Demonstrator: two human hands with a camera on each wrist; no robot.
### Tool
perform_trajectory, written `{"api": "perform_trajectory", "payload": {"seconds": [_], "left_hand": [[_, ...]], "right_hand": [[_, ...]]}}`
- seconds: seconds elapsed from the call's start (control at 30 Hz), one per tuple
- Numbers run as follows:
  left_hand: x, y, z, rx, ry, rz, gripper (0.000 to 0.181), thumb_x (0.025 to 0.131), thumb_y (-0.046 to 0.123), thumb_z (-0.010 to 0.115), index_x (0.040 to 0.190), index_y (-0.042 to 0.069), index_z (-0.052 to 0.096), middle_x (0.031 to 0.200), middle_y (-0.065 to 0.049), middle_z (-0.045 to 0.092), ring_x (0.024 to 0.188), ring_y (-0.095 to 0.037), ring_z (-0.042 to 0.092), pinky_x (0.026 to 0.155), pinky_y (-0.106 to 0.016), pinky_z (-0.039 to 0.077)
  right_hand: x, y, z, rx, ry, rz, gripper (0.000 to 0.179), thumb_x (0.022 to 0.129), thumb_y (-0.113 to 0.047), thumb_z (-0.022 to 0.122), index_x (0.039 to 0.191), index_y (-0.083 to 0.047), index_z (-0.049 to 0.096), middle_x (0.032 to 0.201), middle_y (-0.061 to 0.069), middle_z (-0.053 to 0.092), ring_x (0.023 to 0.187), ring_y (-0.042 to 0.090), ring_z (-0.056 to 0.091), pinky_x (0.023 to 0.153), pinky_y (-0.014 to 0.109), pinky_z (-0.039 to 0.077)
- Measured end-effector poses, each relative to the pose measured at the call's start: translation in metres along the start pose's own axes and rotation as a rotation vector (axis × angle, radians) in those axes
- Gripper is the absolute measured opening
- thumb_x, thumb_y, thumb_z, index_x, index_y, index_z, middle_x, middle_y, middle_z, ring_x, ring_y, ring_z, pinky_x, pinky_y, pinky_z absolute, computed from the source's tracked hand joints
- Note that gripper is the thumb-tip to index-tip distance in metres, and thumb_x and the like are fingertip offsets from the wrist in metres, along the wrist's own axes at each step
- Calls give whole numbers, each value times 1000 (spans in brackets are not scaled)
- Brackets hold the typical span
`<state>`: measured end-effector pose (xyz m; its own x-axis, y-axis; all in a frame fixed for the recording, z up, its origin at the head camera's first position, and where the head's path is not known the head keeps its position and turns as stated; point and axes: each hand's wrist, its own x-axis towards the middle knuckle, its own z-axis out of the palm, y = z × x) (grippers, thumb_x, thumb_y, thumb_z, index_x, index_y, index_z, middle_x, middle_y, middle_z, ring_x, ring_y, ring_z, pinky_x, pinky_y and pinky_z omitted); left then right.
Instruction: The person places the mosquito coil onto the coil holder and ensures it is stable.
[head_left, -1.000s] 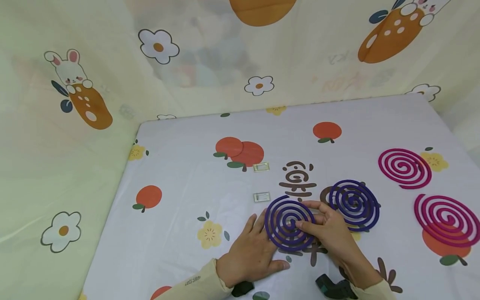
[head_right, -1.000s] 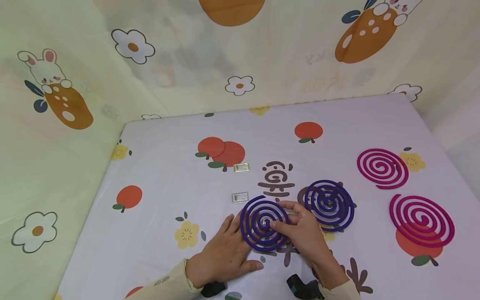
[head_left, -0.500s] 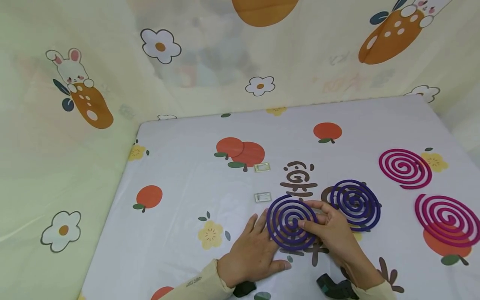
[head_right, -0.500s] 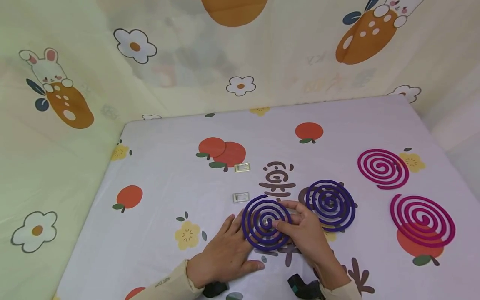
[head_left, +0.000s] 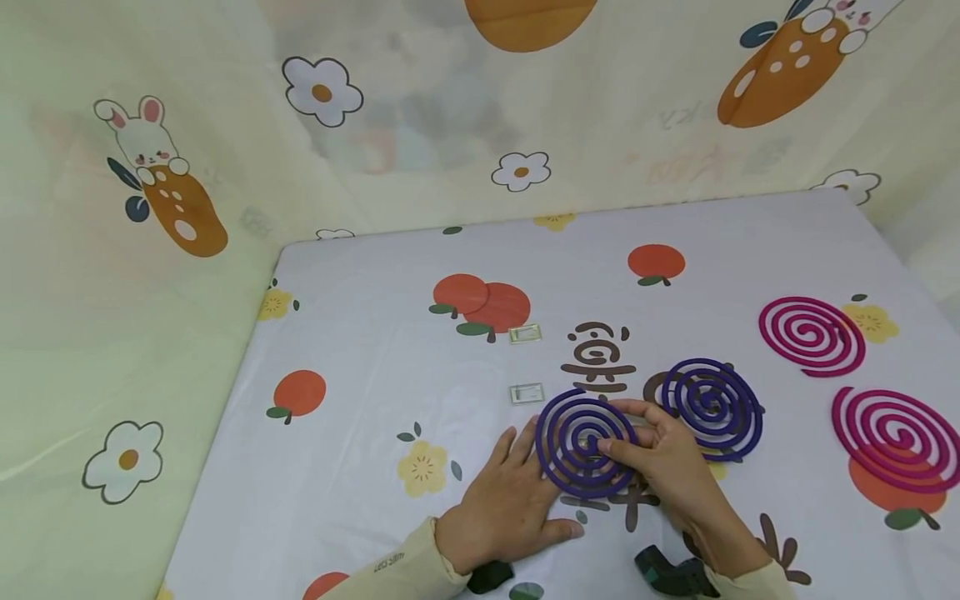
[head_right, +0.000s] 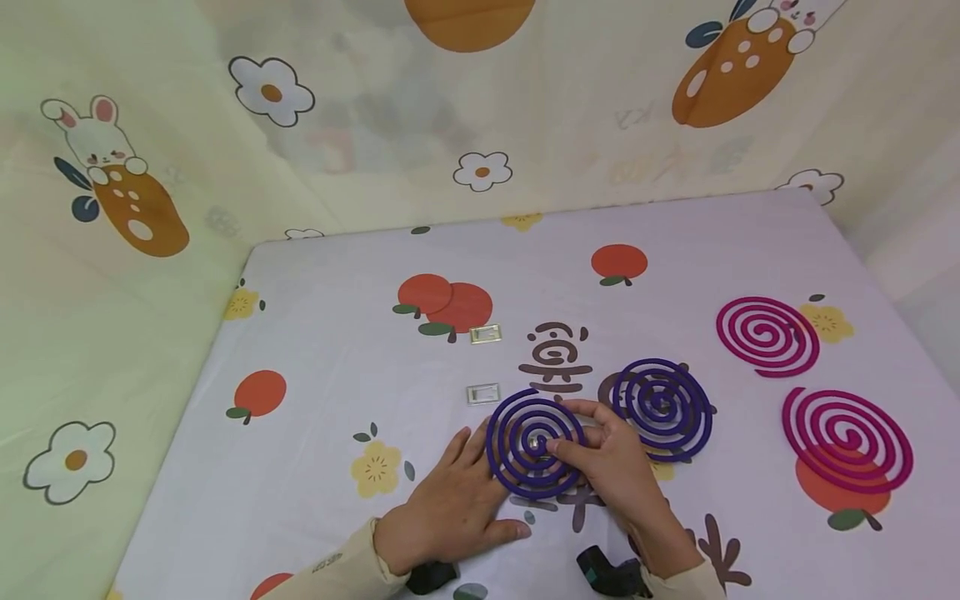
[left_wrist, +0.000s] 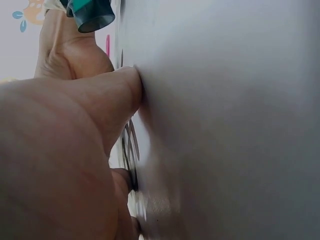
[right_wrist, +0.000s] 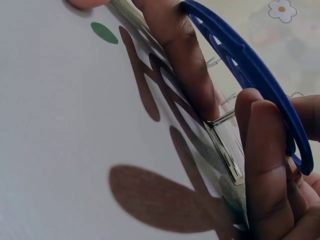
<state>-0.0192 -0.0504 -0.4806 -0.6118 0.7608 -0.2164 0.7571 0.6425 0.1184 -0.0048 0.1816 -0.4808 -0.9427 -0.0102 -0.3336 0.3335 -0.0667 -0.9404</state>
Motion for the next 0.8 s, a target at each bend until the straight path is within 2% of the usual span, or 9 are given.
{"api": "perform_trajectory", "payload": {"seconds": [0.57,0.8], "left_hand": [[-1,0,2,-43,-30,-7,90,101,71,43,169,24,10,176,-6,1,162,-32,4,127,-53,17],[0,-1,1,-17,-13,-4,89,101,72,41,169,21,14,176,-7,5,162,-32,6,127,-53,18]], "right_hand": [[-1,2,2,20,-5,-3,61,92,-2,77,144,3,45,105,16,79,87,23,78,75,37,64],[-1,1,0,-16,-27,-7,61,92,-3,76,144,3,44,107,17,78,88,22,77,76,36,64]]}}
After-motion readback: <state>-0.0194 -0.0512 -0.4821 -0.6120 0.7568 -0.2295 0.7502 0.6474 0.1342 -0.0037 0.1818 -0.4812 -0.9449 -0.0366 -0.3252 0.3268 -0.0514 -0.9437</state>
